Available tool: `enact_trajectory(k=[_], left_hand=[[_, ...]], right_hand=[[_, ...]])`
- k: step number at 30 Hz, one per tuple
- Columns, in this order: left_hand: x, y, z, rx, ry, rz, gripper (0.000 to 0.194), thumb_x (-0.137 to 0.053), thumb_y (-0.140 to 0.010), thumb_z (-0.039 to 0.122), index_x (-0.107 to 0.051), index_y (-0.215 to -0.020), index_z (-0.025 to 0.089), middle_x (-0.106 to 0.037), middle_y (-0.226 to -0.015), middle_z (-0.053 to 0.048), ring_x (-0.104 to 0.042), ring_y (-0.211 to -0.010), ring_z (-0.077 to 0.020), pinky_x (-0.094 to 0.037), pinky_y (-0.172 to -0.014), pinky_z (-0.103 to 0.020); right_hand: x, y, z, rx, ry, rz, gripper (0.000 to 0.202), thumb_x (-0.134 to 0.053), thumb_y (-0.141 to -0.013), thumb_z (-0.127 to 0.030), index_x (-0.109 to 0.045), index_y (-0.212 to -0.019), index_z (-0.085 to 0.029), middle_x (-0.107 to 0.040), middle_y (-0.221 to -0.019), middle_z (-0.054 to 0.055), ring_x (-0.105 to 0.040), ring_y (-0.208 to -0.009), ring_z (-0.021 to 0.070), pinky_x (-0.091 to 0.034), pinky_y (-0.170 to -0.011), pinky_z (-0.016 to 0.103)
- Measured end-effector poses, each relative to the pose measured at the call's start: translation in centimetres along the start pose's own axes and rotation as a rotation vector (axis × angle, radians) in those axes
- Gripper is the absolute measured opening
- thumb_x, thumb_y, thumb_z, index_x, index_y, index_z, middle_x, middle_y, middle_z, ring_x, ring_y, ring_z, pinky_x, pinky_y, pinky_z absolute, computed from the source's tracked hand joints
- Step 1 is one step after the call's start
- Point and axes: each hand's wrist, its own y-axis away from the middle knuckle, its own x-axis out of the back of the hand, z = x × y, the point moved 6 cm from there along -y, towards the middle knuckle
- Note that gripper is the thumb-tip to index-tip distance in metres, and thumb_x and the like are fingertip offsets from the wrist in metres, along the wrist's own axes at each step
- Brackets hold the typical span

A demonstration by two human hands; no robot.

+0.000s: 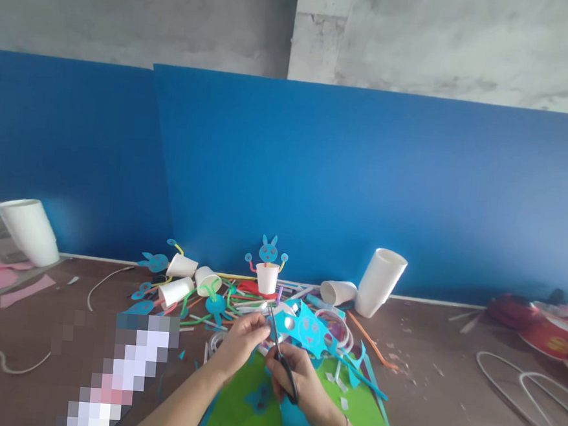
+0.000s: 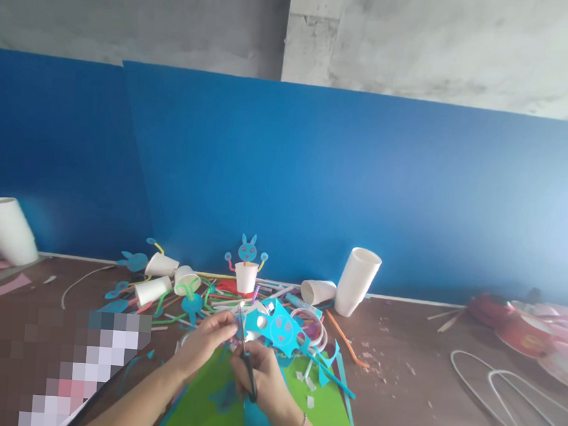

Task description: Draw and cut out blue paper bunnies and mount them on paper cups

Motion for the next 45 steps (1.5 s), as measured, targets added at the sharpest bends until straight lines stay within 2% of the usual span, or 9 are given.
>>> enact_trajectory(k=[3,10,18,25,35,38,45], left_hand=[[-0.2,0.1,0.1,0.0,-0.012,-0.024,0.02,-0.057,-0.071,0.035,-0.051,-0.063,0.018,-0.046,-0.06,0.004,-0.043,-0.064,-0.0142,-0.034,-0.065,-0.027],[0.0,0.0,0.0,0.014,-0.008,-0.043,0.02,-0.058,-0.07,0.035,-0.05,-0.063,0.018,-0.044,-0.06,0.004,-0.04,-0.061,-0.0129,-0.03,-0.062,-0.026],[0.3,-0.1,-0.5,0.002,-0.051,-0.121,0.018,-0.056,-0.074,0.031,-0.052,-0.063,0.017,-0.044,-0.061,0.004,-0.041,-0.064,-0.0132,-0.031,-0.064,-0.026],[0.6,-0.1,-0.4,0.034,-0.059,-0.143,0.018,-0.058,-0.072,0.032,-0.054,-0.063,0.017,-0.045,-0.062,0.004,-0.042,-0.065,-0.0136,-0.032,-0.065,-0.026],[1.0,-0.2,-0.9,0.115,-0.029,-0.159,0.018,-0.063,-0.068,0.035,-0.064,-0.069,0.017,-0.061,-0.07,-0.001,-0.054,-0.072,-0.018,-0.038,-0.074,-0.029],[1.0,-0.2,-1.0,0.109,-0.035,-0.165,0.019,-0.064,-0.068,0.035,-0.065,-0.071,0.016,-0.063,-0.072,-0.001,-0.055,-0.075,-0.0189,-0.039,-0.076,-0.03],[0.9,-0.1,-1.0,0.12,-0.01,-0.159,0.021,-0.067,-0.067,0.037,-0.065,-0.07,0.016,-0.064,-0.07,-0.001,-0.056,-0.075,-0.0196,-0.039,-0.076,-0.03]], right_hand=[[0.0,0.0,0.1,0.009,-0.013,0.003,0.034,-0.066,-0.071,-0.049,-0.054,-0.071,-0.017,-0.046,-0.039,-0.008,-0.038,-0.033,0.0062,-0.026,-0.035,0.018],[0.2,0.3,-0.6,-0.009,0.017,0.028,0.034,-0.066,-0.072,-0.049,-0.053,-0.071,-0.018,-0.039,-0.035,-0.011,-0.031,-0.031,0.0052,-0.022,-0.034,0.019],[0.2,0.1,0.1,-0.027,0.014,-0.009,0.029,-0.064,-0.073,-0.044,-0.057,-0.077,-0.016,-0.05,-0.039,-0.007,-0.038,-0.032,0.0064,-0.024,-0.035,0.018],[-0.1,0.3,-0.6,-0.002,0.053,-0.006,0.027,-0.061,-0.074,-0.042,-0.055,-0.072,-0.016,-0.041,-0.035,-0.01,-0.032,-0.03,0.005,-0.022,-0.034,0.018],[-0.1,0.2,-0.4,-0.024,0.05,-0.046,0.028,-0.063,-0.073,-0.043,-0.054,-0.069,-0.017,-0.043,-0.037,-0.009,-0.034,-0.031,0.0052,-0.022,-0.033,0.018],[-0.1,0.1,-0.2,-0.016,0.02,-0.049,0.028,-0.064,-0.072,-0.043,-0.054,-0.07,-0.017,-0.046,-0.038,-0.008,-0.036,-0.032,0.0055,-0.023,-0.034,0.018],[-0.2,0.3,-0.7,-0.009,0.031,-0.037,0.031,-0.063,-0.073,-0.046,-0.053,-0.067,-0.017,-0.039,-0.035,-0.01,-0.032,-0.03,0.0046,-0.021,-0.032,0.018]])
